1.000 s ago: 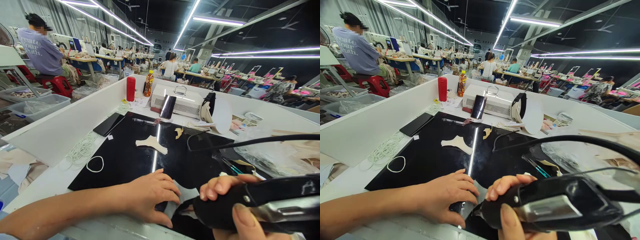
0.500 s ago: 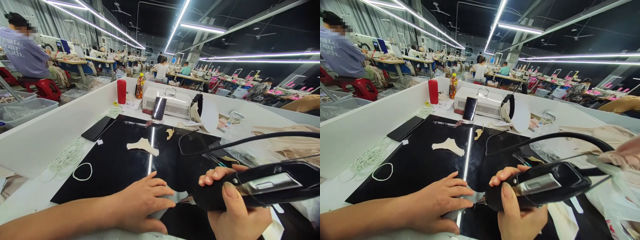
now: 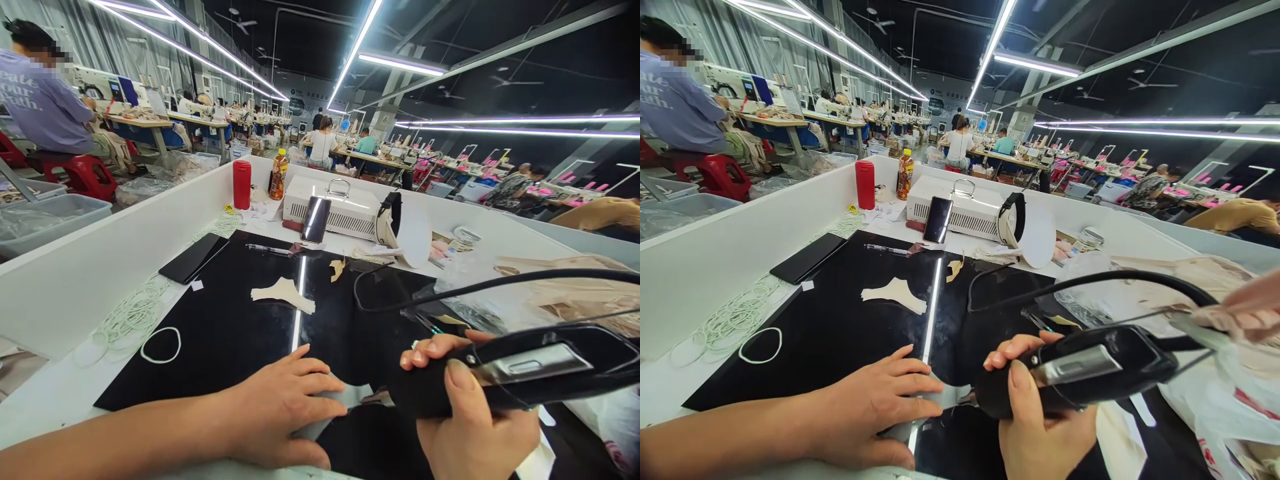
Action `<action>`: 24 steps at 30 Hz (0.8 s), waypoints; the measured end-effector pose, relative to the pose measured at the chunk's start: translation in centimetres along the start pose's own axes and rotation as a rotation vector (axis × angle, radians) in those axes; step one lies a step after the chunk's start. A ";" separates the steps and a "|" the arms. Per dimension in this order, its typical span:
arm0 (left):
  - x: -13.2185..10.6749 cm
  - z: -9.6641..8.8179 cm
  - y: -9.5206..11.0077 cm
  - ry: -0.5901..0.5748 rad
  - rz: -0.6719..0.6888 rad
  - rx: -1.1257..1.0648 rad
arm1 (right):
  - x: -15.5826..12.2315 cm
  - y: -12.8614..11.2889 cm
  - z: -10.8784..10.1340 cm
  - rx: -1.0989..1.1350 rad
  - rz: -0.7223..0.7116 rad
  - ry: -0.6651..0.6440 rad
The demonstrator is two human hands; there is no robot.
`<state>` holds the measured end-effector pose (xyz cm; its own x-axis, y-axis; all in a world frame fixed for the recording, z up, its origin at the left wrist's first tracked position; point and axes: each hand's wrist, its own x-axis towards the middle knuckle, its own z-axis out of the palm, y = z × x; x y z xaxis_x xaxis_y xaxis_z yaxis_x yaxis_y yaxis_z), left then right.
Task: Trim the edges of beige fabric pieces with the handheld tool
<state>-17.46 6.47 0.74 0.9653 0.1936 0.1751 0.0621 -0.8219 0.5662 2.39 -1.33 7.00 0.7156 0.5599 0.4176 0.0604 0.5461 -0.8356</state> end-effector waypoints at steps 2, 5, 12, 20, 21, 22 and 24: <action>0.0 -0.2 0.2 -0.007 -0.013 -0.007 | 0.4 0.0 -0.3 -0.009 -0.026 0.038; 0.0 -0.5 0.5 -0.013 -0.033 -0.022 | 0.6 0.2 -0.6 -0.017 -0.040 0.049; -0.2 -0.4 0.5 -0.006 -0.054 -0.038 | 0.4 0.7 -1.1 -0.029 -0.026 0.019; 0.3 -0.1 0.2 0.186 -0.230 -0.028 | 0.7 0.5 -0.7 -0.057 -0.044 0.018; 0.3 0.1 0.0 0.205 -0.263 -0.016 | 0.8 0.5 -0.8 -0.094 -0.057 0.006; 0.3 0.2 -0.1 0.215 -0.288 -0.010 | 0.9 0.5 -1.2 -0.142 -0.076 -0.002; 0.3 0.5 -0.3 0.222 -0.313 -0.018 | 1.0 0.7 -2.8 -0.284 -0.134 0.001</action>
<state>-17.10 6.44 0.21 0.8221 0.5464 0.1602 0.3387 -0.6954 0.6338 5.13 -2.16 5.87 0.6885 0.4945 0.5304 0.3457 0.4191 -0.8395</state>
